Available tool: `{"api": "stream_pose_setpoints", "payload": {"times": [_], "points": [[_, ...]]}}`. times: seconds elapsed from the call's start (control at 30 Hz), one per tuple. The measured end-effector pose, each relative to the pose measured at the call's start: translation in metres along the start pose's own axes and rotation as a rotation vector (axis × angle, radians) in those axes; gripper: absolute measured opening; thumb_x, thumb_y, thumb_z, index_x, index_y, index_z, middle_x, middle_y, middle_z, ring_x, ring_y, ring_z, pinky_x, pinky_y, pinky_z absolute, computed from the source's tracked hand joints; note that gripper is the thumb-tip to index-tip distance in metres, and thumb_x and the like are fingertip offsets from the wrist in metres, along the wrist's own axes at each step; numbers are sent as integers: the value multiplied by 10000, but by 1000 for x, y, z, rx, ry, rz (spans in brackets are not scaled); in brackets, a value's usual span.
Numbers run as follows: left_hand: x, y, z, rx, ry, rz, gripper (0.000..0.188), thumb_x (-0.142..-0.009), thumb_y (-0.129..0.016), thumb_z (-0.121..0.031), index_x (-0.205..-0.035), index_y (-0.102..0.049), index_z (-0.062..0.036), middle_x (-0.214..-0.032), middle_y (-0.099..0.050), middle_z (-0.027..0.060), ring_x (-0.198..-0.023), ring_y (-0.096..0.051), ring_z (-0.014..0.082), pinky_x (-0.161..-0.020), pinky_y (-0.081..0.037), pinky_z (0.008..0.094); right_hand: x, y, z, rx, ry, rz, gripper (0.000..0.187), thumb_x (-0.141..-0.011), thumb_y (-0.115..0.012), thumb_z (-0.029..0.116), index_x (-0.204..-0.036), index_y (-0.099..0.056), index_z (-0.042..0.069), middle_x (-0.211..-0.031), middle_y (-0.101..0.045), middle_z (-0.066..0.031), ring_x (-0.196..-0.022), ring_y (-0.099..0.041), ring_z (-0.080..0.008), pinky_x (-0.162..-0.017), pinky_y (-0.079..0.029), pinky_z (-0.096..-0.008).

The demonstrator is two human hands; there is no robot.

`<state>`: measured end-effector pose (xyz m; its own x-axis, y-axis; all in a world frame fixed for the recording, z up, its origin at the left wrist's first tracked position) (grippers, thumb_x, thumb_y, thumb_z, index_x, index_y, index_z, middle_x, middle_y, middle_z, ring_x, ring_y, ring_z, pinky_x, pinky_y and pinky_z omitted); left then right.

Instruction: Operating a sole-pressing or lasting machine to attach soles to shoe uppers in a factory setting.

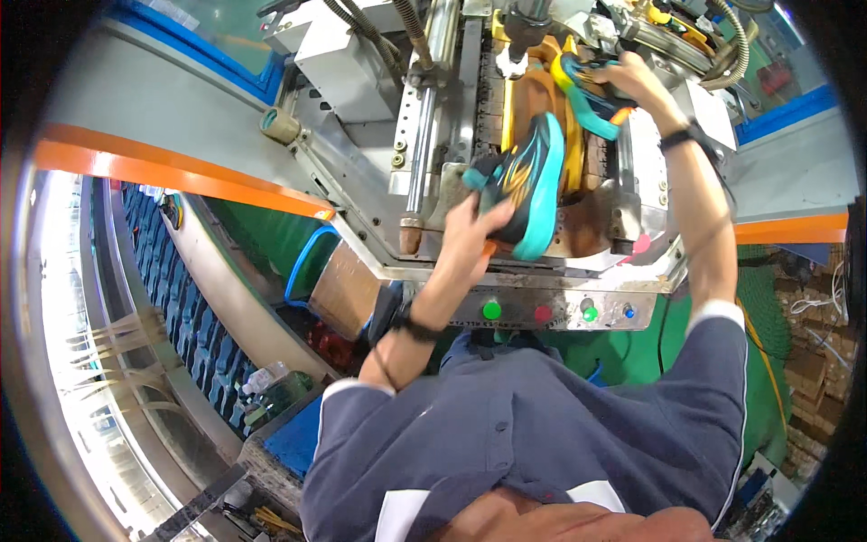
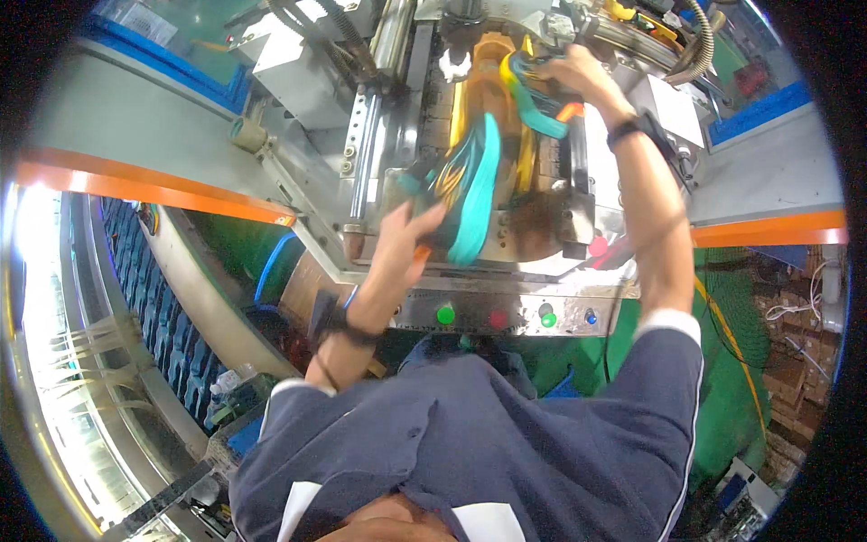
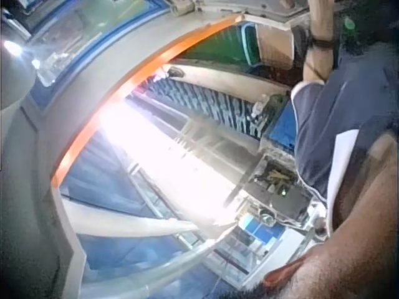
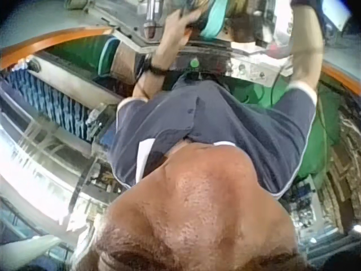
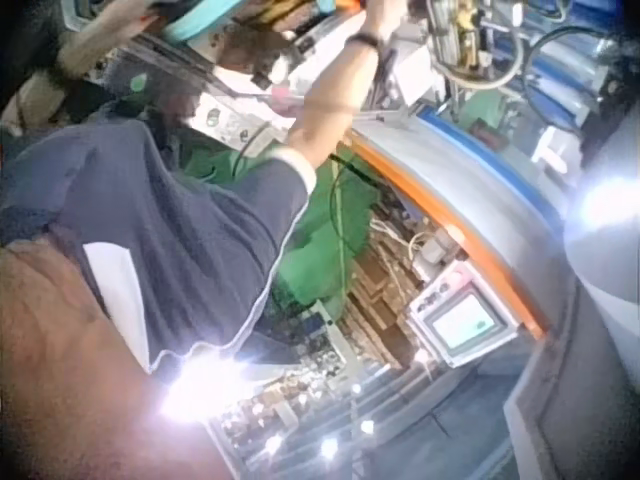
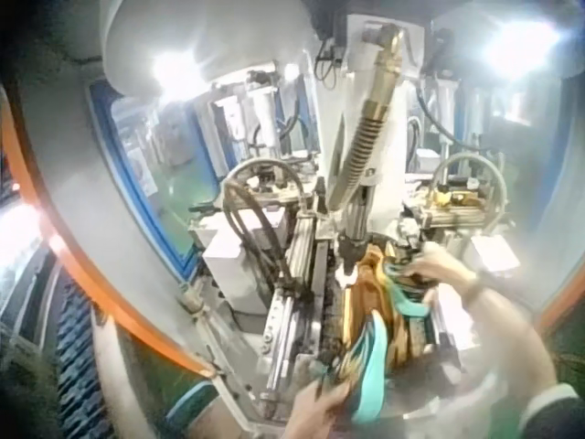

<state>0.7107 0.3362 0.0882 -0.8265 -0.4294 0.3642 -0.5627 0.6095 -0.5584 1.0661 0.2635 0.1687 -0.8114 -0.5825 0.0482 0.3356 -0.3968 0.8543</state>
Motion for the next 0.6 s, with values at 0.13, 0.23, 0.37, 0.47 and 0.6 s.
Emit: {"api": "stream_pose_setpoints", "payload": {"times": [0.13,0.23,0.37,0.47,0.6], "points": [[112,62,-18,18,-121,-211,570,-795,-685,-53,-1301,-453,71,-1182,-592,124,-1071,-583,201,-970,-447,341,-50,-102,8,127,-62,-40,443,-694,-703,313,-930,-668,-60,-993,-674,-257,-952,-663,-368,-810,-528,-405],[190,101,-25,52,-257,-413,488,-822,-643,-58,-1267,-481,63,-1200,-590,129,-1074,-589,212,-973,-439,340,-49,-143,3,167,121,-219,410,-796,-629,308,-948,-565,-68,-918,-675,-266,-895,-673,-388,-778,-535,-440],[278,126,-16,101,-515,-693,383,-874,-619,-89,-1224,-533,40,-1109,-639,108,-952,-643,192,-842,-520,330,-45,-170,22,176,15,-291,525,-839,-596,302,-1109,-439,-120,-890,-670,-271,-813,-685,-394,-691,-562,-438],[301,142,33,173,-514,-869,307,-883,-633,-104,-1166,-576,0,-1031,-660,76,-920,-645,196,-809,-528,328,-46,-178,3,711,458,-533,533,-798,-641,252,-1067,-476,-178,-891,-652,-283,-734,-695,-328,-593,-575,-420],[321,110,70,364,-495,-933,386,-890,-610,-87,-1247,-526,35,-1170,-613,108,-1050,-610,199,-919,-487,333,163,-125,111,-316,623,-250,292,-830,-590,71,-1109,-610,-11,-950,-676,-147,-876,-658,-311,-765,-517,-366]]}}
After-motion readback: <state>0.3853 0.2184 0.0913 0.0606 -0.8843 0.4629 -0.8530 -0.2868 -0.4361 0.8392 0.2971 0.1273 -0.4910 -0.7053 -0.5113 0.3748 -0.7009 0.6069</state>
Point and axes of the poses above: each hand's wrist, its own x-axis away from the middle knuckle, its own y-axis out of the back of the hand, z = x × y, the point moved 8 cm from there along -x, towards the middle knuckle
